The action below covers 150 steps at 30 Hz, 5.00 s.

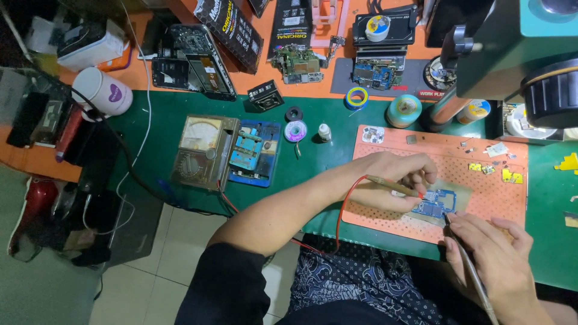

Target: Soldering and repairing a mobile phone motherboard using specialized tools at a repair station.

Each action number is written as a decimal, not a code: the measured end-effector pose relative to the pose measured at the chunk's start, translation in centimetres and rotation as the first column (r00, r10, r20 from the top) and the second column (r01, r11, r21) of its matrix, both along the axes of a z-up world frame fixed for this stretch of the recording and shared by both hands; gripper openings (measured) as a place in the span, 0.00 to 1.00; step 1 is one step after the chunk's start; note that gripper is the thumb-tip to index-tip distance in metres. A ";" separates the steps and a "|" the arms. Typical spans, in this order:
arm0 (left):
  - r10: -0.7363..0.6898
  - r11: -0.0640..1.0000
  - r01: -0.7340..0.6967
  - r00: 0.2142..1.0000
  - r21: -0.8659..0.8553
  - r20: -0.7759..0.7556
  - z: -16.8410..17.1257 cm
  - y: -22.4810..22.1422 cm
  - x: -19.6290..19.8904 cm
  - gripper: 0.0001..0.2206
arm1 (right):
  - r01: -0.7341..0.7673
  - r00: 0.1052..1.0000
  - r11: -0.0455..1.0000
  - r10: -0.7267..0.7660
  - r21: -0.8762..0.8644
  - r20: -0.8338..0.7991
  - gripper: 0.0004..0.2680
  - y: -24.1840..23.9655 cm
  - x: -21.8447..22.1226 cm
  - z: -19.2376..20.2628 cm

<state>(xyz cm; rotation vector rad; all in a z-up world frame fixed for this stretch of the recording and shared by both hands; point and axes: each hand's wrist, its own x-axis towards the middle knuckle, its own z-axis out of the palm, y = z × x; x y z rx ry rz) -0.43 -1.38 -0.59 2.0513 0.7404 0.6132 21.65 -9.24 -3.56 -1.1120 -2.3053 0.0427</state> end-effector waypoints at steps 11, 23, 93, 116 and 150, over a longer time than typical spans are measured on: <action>-0.056 0.980 0.051 0.998 -0.192 -0.022 1.3 0.3 -0.1 0.14 | 0.053 0.998 0.994 -0.056 -0.094 -0.029 0.08 0.3 1.5 -2.0; -0.004 0.982 -0.001 1.000 0.186 0.024 1.2 0.6 0.7 0.06 | 0.019 0.861 0.999 -0.036 -0.039 -0.507 0.07 0.9 0.7 -0.6; 0.001 0.973 0.031 0.990 0.227 -0.141 -0.6 0.4 2.4 0.14 | -0.155 0.940 0.984 0.175 0.089 -0.292 0.09 1.2 2.5 1.4; 0.026 0.983 0.004 0.986 0.183 -0.165 -0.3 0.3 2.4 0.14 | -0.163 0.943 0.984 0.178 0.076 -0.282 0.07 1.3 2.6 1.5; 0.085 0.989 -0.074 0.993 -0.125 0.084 0.6 0.5 1.5 0.07 | -0.131 0.957 0.991 0.125 -0.006 -0.263 0.07 1.7 1.0 0.5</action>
